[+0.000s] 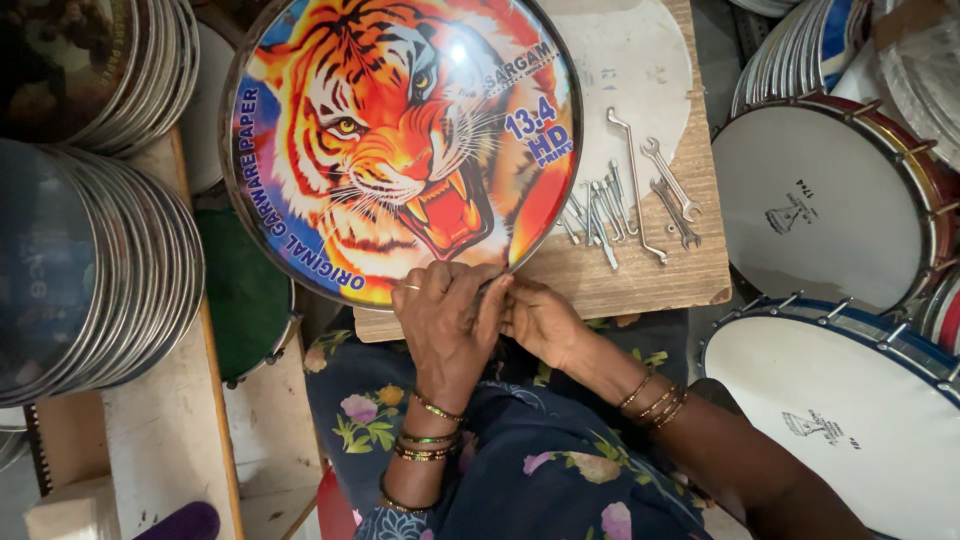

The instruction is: The person places a decorative drum head onto a drum frame, then picks up the metal drum shell and uses various small wrenches to tighten the nuts on the tension rods around the rim.

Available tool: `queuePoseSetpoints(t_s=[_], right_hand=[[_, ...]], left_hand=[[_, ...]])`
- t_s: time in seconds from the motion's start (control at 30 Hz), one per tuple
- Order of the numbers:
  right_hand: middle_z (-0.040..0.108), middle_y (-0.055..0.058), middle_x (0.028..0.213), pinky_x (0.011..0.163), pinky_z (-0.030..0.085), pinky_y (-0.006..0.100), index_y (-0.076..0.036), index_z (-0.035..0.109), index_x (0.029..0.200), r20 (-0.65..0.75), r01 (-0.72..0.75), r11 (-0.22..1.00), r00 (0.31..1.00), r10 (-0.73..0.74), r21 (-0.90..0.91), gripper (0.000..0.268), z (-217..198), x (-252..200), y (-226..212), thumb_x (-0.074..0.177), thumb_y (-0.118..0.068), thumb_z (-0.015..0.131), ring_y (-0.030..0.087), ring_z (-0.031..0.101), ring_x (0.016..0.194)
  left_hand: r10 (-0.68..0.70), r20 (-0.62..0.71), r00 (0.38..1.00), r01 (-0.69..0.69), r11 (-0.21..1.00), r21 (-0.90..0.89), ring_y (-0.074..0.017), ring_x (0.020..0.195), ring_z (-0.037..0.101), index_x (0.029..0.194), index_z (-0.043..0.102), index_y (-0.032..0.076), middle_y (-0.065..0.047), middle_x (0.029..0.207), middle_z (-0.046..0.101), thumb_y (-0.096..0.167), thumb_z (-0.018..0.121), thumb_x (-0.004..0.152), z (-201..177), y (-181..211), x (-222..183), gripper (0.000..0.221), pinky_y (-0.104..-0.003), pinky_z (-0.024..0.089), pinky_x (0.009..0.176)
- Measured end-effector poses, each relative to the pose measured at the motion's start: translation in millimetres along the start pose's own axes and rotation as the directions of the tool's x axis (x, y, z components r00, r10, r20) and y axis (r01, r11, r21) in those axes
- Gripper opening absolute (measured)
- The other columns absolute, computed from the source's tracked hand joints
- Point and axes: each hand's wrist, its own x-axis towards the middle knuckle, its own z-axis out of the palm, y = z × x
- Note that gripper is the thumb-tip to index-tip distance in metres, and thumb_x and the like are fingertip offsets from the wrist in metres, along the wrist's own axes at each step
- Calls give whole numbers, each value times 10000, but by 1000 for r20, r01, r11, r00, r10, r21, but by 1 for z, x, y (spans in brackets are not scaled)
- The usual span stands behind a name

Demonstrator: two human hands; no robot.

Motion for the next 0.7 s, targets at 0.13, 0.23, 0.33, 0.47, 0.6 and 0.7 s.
queuePoseSetpoints(t_s=[0.13,0.23,0.33,0.47,0.6,0.7], right_hand=[[713,44,1047,893,519,406,-100,648,1148,-20,33,998,999,-34,-52,254,-2,3,-1,1033,-306,555,192,670,961],[692,48,1045,903,508,406,-101,640,1159,-16,32,999,999,-32,-13,228,-9,2,1,1080,-301,565,194,654,962],[705,71,1057,929,515,401,-111,629,1133,-40,-36,999,999,37,39,255,-9,3,-1,1035,-322,523,207,670,979],[711,66,1089,959,517,407,-122,617,1147,-47,-68,997,996,69,23,264,2,-3,-5,1009,-301,479,210,675,1002],[702,51,1108,961,510,392,-115,614,1202,-2,-30,999,1000,30,-37,261,11,-8,-8,1045,-291,501,191,666,1003],[700,42,1103,948,515,389,-117,618,1220,-9,3,998,1000,-4,-64,269,14,-9,-8,1044,-289,509,182,668,988]], left_hand=[[-9,-4,1000,9,1000,-1,-227,871,576,1019,773,173,-6,870,605,252,795,893,2,1,0,150,-408,382,841],[-11,-4,1000,11,1000,-2,-230,872,575,1023,770,168,-9,871,607,254,793,895,3,2,0,156,-410,380,841],[-11,6,1000,11,1000,6,-233,866,574,1013,772,170,-13,854,598,253,794,888,3,0,-2,152,-412,381,841],[-1,4,1000,1,1000,12,-233,871,571,1002,766,168,-11,862,602,257,795,884,1,-1,-3,150,-417,375,839],[6,-7,1000,-6,1000,-8,-226,862,565,1000,765,168,-6,864,603,263,797,883,0,-4,-1,154,-414,373,831],[3,-1,1000,-3,1000,15,-229,863,565,994,768,173,-10,854,598,261,798,876,1,-3,-2,150,-414,373,832]])
